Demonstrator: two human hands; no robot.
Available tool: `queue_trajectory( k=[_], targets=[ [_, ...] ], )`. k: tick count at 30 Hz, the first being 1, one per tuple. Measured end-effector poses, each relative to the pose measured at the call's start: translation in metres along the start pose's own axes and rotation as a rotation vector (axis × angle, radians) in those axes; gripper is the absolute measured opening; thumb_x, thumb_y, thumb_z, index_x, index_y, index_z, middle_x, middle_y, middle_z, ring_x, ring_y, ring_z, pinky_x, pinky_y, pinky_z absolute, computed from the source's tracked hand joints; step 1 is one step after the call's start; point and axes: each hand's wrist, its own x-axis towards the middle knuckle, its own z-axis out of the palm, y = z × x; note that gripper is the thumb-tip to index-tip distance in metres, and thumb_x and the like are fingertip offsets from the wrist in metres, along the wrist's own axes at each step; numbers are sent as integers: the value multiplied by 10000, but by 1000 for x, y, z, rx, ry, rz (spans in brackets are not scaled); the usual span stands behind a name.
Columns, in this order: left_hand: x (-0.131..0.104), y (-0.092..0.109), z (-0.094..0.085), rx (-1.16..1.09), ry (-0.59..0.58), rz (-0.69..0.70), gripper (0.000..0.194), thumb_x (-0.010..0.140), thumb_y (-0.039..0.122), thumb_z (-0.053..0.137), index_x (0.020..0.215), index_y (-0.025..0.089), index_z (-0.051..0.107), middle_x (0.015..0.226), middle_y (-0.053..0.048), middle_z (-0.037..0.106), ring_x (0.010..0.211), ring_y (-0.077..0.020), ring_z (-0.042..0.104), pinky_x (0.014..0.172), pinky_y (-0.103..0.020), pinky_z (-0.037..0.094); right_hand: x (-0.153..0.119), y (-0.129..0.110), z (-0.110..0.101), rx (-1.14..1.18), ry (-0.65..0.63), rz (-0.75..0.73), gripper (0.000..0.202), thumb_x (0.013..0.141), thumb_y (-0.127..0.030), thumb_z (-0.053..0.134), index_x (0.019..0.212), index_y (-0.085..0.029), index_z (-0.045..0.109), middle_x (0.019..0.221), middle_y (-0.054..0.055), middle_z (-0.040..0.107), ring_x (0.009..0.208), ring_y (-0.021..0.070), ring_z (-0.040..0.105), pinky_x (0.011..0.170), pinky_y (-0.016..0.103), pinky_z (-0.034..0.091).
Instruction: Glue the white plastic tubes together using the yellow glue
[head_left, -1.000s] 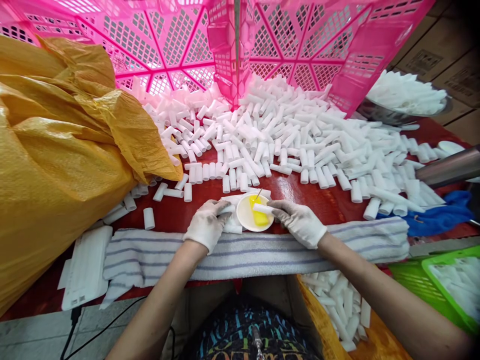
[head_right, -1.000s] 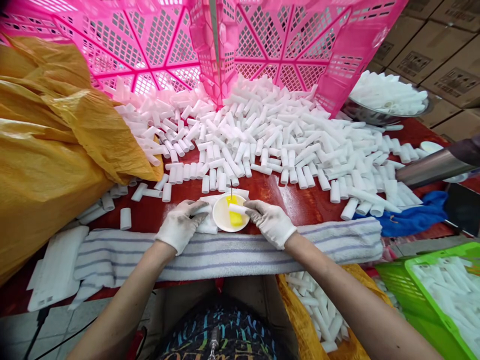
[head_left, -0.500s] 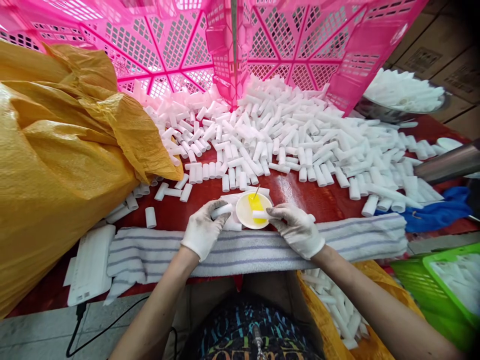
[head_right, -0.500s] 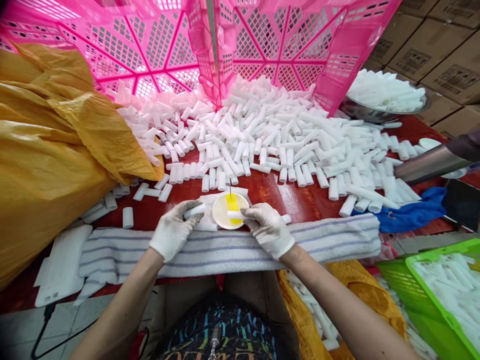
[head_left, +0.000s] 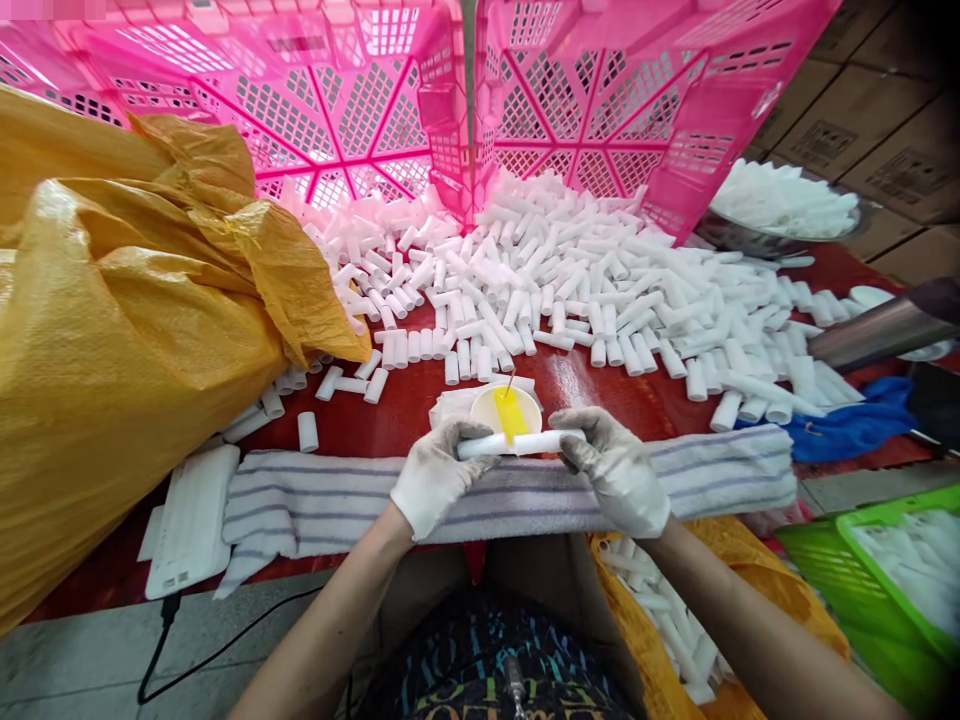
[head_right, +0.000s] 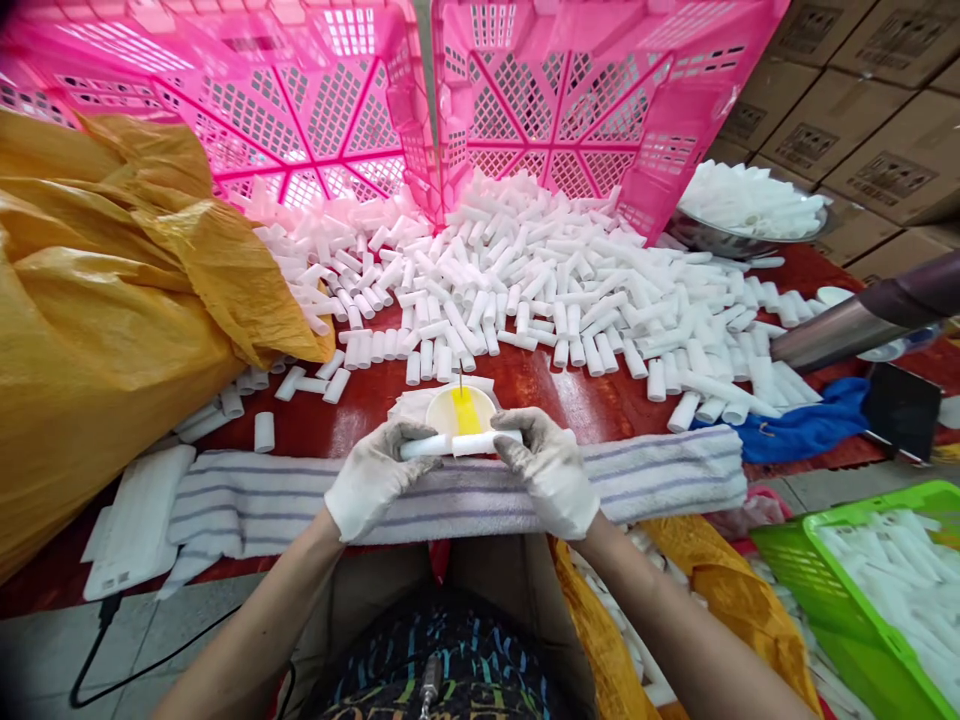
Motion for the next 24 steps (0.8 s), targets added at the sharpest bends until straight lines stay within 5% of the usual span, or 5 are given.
queue_trajectory(
  k=[7,12,16,20,24],
  targets=[
    [-13,9,8,-34,-188,-14,307,767,331,686,1005,150,617,802,-34,667,699,-148,632,680,-284,515,0,-3,-7,-54,-58,109,375,781,-538,636,870,-174,629,610,4,568,474,105,475,410,226,374],
    [-14,16,7,-144,-337,-45,414,778,467,662,983,115,589,697,-33,636,598,-124,582,605,-249,467,-14,-13,-13,-269,-15,-375,145,854,-323,619,945,-210,609,813,45,650,691,152,611,600,266,490],
    [-15,18,13,24,-391,-143,515,838,647,446,758,152,564,504,26,484,422,-98,431,463,-234,342,-14,-17,-13,-558,-217,-815,130,880,-227,550,1003,-218,591,753,37,633,675,159,570,642,303,456],
    [-22,12,40,366,-162,-78,553,908,576,277,553,194,461,522,-31,506,484,-136,434,510,-273,321,-17,-17,-3,-830,-202,-808,284,901,-268,456,636,-214,544,559,35,553,524,156,491,530,304,357],
    [-33,6,70,512,77,68,445,916,432,302,603,208,524,585,-74,566,539,-171,478,564,-301,316,-31,-12,4,-709,106,-437,357,937,-278,394,605,-216,510,520,14,534,456,136,493,480,275,349]
  ],
)
